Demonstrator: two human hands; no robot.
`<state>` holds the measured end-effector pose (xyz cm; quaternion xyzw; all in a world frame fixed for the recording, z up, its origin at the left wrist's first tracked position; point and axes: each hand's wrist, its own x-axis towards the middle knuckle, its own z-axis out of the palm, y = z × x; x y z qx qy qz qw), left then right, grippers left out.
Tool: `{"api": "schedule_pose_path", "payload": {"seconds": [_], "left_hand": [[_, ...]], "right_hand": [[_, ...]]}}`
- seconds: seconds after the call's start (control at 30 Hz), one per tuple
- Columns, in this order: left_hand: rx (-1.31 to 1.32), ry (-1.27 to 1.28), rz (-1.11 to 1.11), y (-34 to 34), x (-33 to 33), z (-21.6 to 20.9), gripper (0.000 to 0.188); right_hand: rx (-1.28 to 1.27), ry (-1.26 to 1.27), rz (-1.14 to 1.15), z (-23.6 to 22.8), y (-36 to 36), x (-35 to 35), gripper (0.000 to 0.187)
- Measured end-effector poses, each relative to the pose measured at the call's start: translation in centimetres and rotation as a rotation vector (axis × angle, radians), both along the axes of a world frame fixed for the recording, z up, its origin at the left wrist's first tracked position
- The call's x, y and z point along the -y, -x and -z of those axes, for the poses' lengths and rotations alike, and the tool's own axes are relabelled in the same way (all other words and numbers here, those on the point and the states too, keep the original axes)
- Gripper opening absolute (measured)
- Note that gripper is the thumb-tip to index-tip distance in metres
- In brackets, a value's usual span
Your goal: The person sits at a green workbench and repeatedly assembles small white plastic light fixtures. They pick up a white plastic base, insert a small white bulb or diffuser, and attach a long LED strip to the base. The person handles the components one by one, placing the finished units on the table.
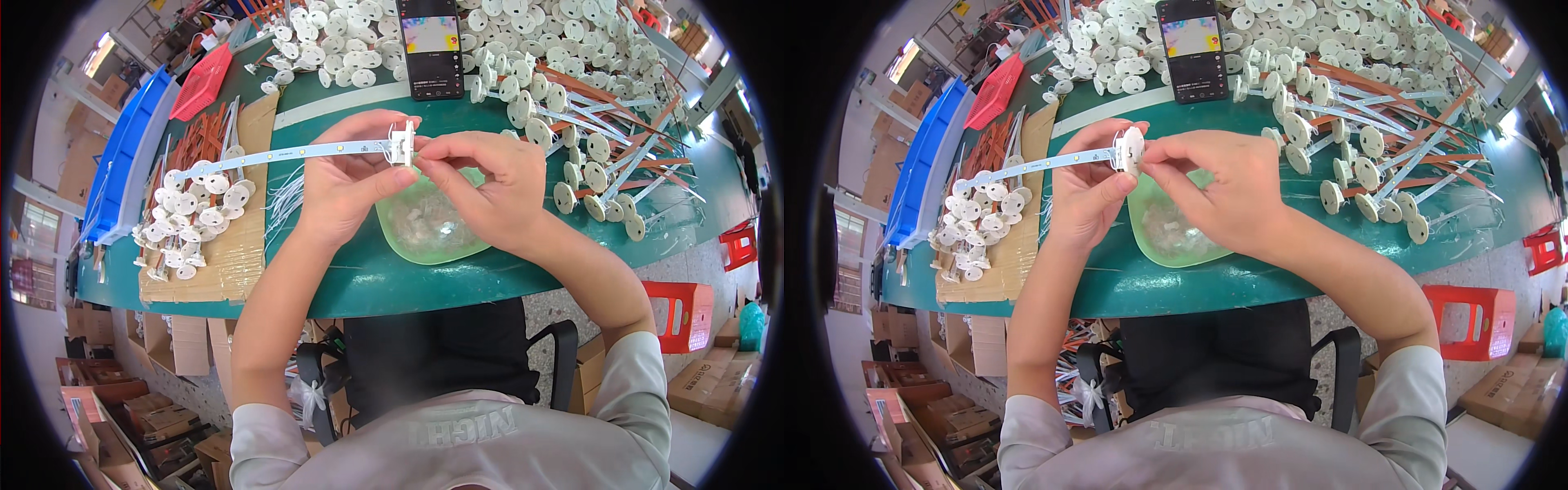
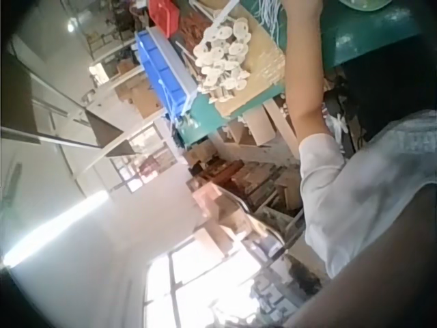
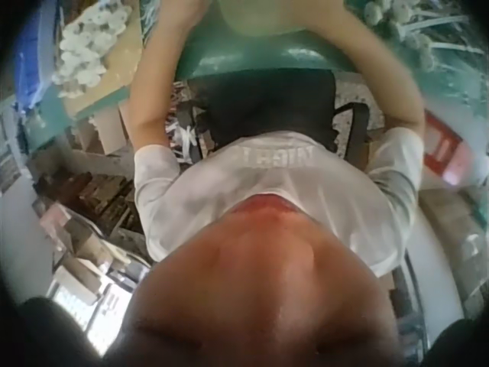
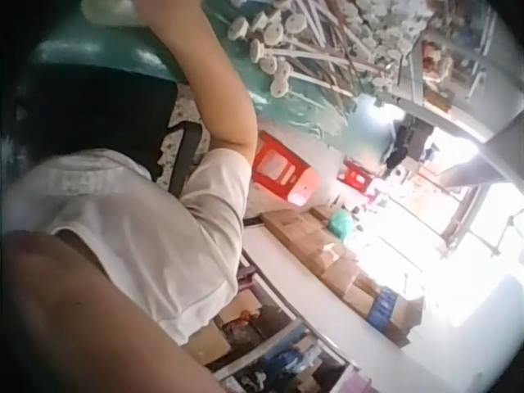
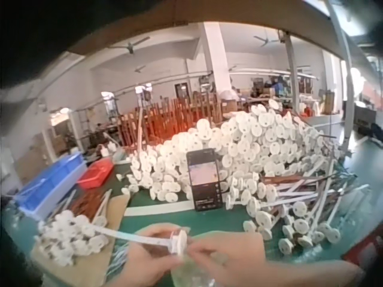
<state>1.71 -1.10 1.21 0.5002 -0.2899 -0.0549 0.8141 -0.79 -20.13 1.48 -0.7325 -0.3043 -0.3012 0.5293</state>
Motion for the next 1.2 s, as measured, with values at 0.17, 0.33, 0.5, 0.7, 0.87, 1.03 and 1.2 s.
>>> {"api": "schedule_pose_path", "payload": {"seconds": [0.17,0.33,0.5,0.7,0.87,1.03,1.2], "left_hand": [[-0.072,-0.028,0.021,-0.4,-0.8,0.5,0.059],[-0.057,0.018,0.165,-0.6,-1.3,0.5,0.059],[-0.088,0.119,0.153,0.1,-0.3,0.4,0.058],[-0.103,0.130,0.112,0.9,0.6,0.7,0.058],[-0.098,0.106,0.088,0.9,0.6,0.8,0.058],[-0.129,0.059,0.087,0.3,0.2,1.3,0.058],[-0.131,0.124,0.122,0.2,0.4,1.2,0.054]], "right_hand": [[0.141,0.160,-0.038,-0.7,-0.3,0.5,0.014],[0.201,0.176,-0.174,-1.2,-0.8,1.3,0.014],[0.180,0.115,-0.096,-1.3,-0.1,0.9,0.016],[0.360,0.072,0.044,-0.6,-0.3,0.0,0.018],[0.387,0.115,0.061,-0.5,-0.4,-0.1,0.019],[0.394,0.174,0.056,-0.5,-0.6,0.0,0.017],[0.382,0.181,0.066,-0.4,-0.4,0.0,0.016]]}}
